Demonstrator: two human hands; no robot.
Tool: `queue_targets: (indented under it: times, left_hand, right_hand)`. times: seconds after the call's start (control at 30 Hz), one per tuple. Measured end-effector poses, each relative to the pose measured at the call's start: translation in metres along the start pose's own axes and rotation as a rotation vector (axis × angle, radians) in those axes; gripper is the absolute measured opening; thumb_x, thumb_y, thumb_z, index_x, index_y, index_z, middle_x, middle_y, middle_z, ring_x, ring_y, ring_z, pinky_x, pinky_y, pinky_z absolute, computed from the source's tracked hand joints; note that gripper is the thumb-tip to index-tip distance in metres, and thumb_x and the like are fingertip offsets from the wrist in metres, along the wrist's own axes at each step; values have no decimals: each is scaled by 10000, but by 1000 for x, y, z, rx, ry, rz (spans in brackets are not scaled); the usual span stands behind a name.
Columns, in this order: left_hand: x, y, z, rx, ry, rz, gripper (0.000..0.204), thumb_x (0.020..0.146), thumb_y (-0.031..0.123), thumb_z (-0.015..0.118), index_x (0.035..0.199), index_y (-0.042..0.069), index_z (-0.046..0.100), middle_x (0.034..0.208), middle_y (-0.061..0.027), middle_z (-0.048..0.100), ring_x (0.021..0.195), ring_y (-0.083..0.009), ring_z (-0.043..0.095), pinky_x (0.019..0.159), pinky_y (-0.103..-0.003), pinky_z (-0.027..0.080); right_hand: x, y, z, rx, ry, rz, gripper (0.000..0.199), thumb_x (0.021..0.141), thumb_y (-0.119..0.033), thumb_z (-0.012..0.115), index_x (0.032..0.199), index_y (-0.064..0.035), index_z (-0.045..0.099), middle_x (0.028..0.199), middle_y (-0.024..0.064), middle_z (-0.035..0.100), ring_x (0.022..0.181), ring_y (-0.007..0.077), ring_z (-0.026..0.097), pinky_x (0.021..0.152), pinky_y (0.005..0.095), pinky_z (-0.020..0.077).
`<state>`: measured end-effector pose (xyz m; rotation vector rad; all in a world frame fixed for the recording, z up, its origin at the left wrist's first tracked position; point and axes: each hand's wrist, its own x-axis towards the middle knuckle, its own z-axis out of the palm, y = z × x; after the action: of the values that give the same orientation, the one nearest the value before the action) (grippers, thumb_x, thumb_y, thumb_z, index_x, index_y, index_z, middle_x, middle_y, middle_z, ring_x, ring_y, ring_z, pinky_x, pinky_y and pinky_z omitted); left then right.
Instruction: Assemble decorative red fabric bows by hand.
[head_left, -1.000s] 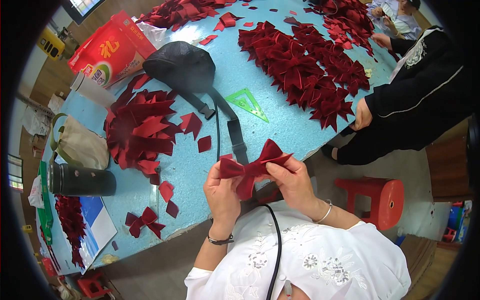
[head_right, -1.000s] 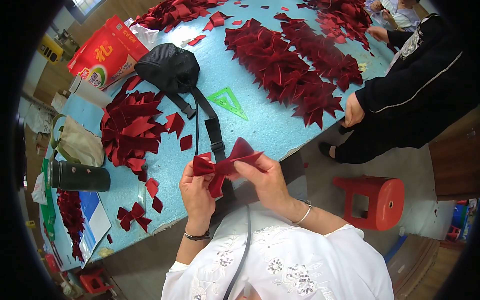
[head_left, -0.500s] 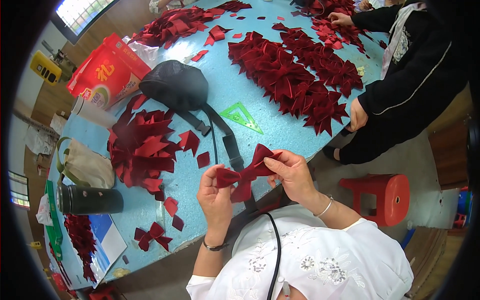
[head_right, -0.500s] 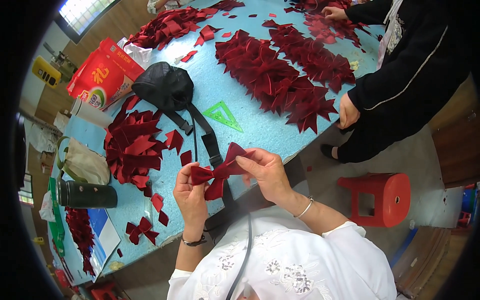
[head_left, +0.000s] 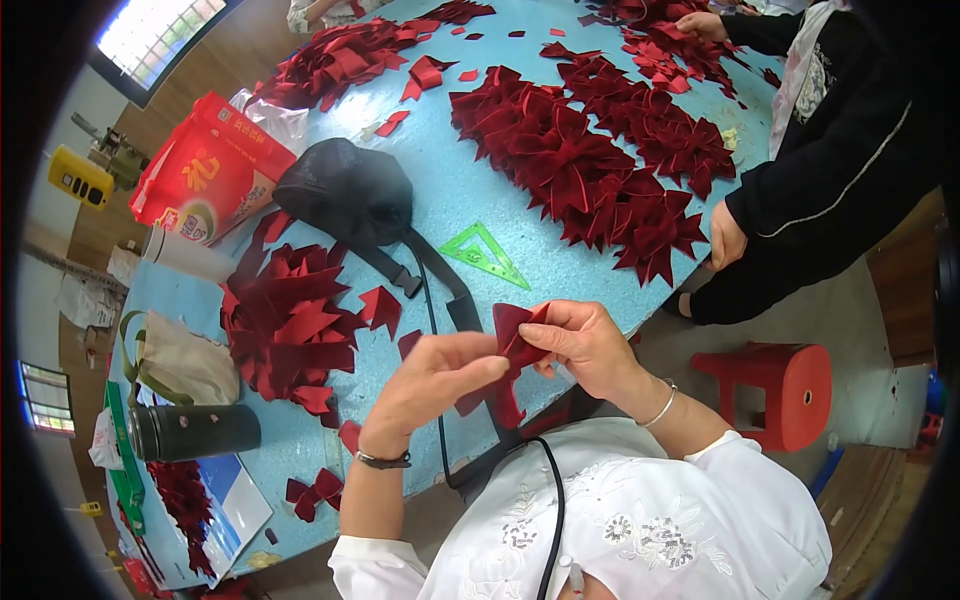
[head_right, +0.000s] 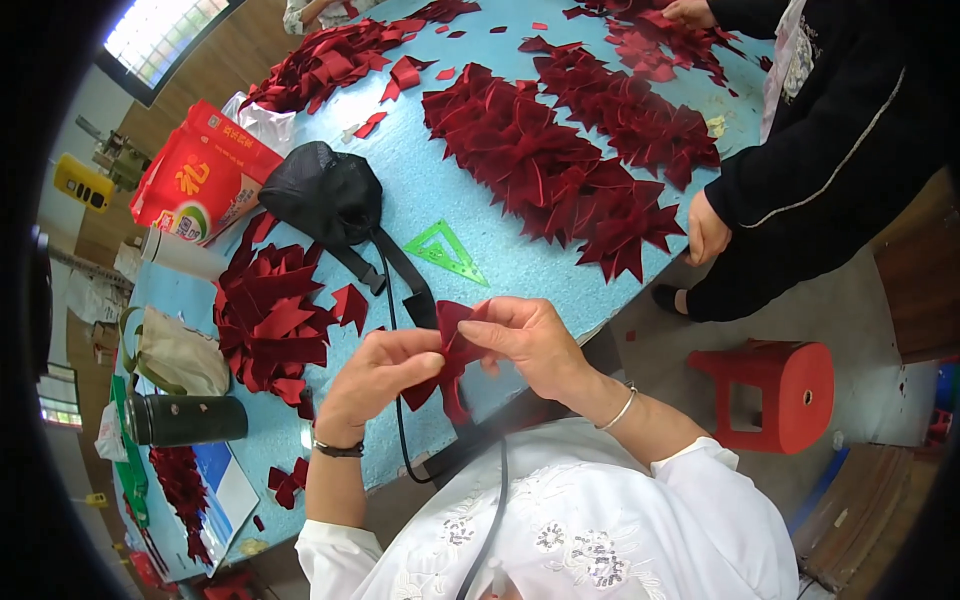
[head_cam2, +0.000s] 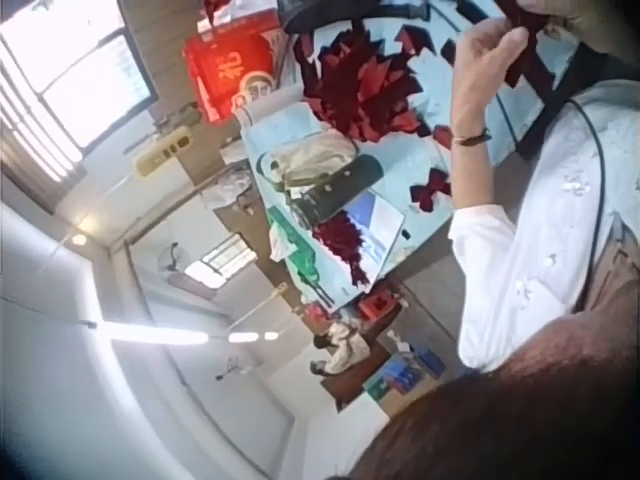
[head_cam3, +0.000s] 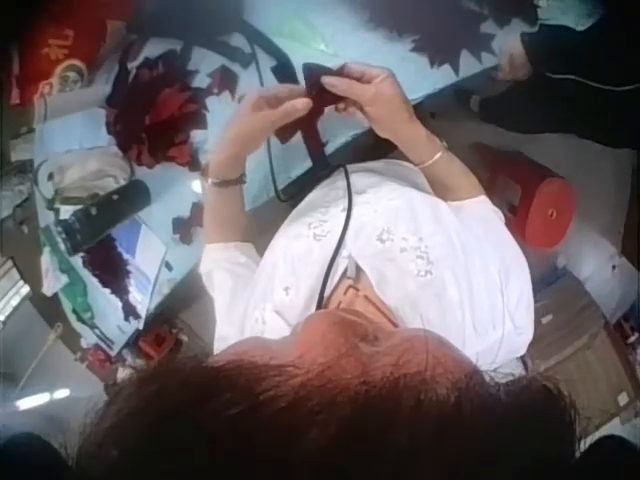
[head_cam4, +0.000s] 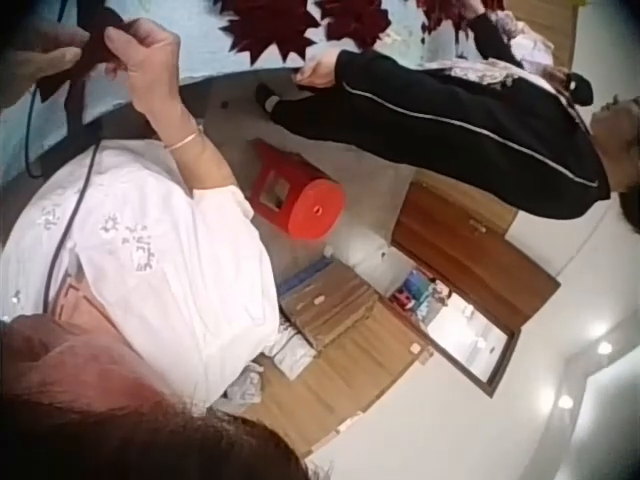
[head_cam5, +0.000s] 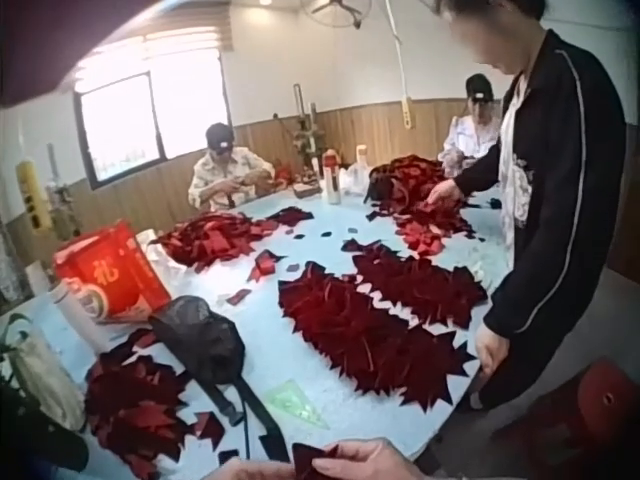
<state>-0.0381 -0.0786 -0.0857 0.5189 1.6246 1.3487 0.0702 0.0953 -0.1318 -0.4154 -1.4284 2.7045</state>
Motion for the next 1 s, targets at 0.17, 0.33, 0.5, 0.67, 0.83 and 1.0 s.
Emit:
queue_targets:
  times: [0.17, 0.33, 0.5, 0.67, 0.83, 1.0]
  left_hand:
    - [29, -10, 14, -189, -21, -63, 128, 851, 124, 647, 780, 19, 633, 673, 65, 539, 598, -25, 434, 527, -187, 311]
    - [50, -24, 19, -296, 11, -75, 108, 866, 120, 622, 806, 30, 629, 719, 53, 564, 649, -23, 456, 574, -184, 337]
    - [61, -29, 32, -417, 113, -3, 87, 866, 112, 619, 877, 28, 600, 808, 28, 592, 709, -30, 505, 640, -184, 396]
    - [62, -25, 38, -465, 102, 27, 105, 869, 102, 613, 927, 17, 600, 859, 7, 614, 749, -40, 535, 675, -191, 421]
    - [55, -20, 49, -442, 95, 3, 136, 867, 99, 616, 947, -8, 633, 867, -12, 638, 776, -43, 552, 695, -193, 433]
    - [40, -28, 45, -340, 16, 26, 153, 865, 103, 620, 946, -22, 656, 850, -19, 650, 767, -48, 562, 696, -198, 447]
  right_hand:
    - [14, -4, -19, -99, 72, -64, 140, 877, -121, 615, 878, 18, 632, 736, 52, 628, 538, 73, 522, 473, 217, 420]
    - [22, -4, -36, -92, 114, -66, 144, 877, -124, 616, 866, 19, 634, 712, 44, 623, 522, 63, 513, 446, 211, 406]
    - [24, -7, -42, -110, 141, -76, 159, 867, -150, 631, 847, 7, 634, 671, 14, 601, 503, 51, 498, 437, 200, 390]
    - [17, -10, -47, -181, 121, 13, 152, 873, -134, 623, 874, 17, 634, 649, 34, 604, 480, 56, 498, 427, 194, 397]
    - [5, -17, -48, -339, 96, 39, 132, 871, -119, 619, 882, 11, 637, 685, 31, 617, 540, 52, 534, 475, 189, 434]
    - [2, -21, -49, -456, 177, -236, 109, 861, -85, 622, 916, 8, 637, 752, 26, 629, 650, 52, 576, 556, 184, 466]
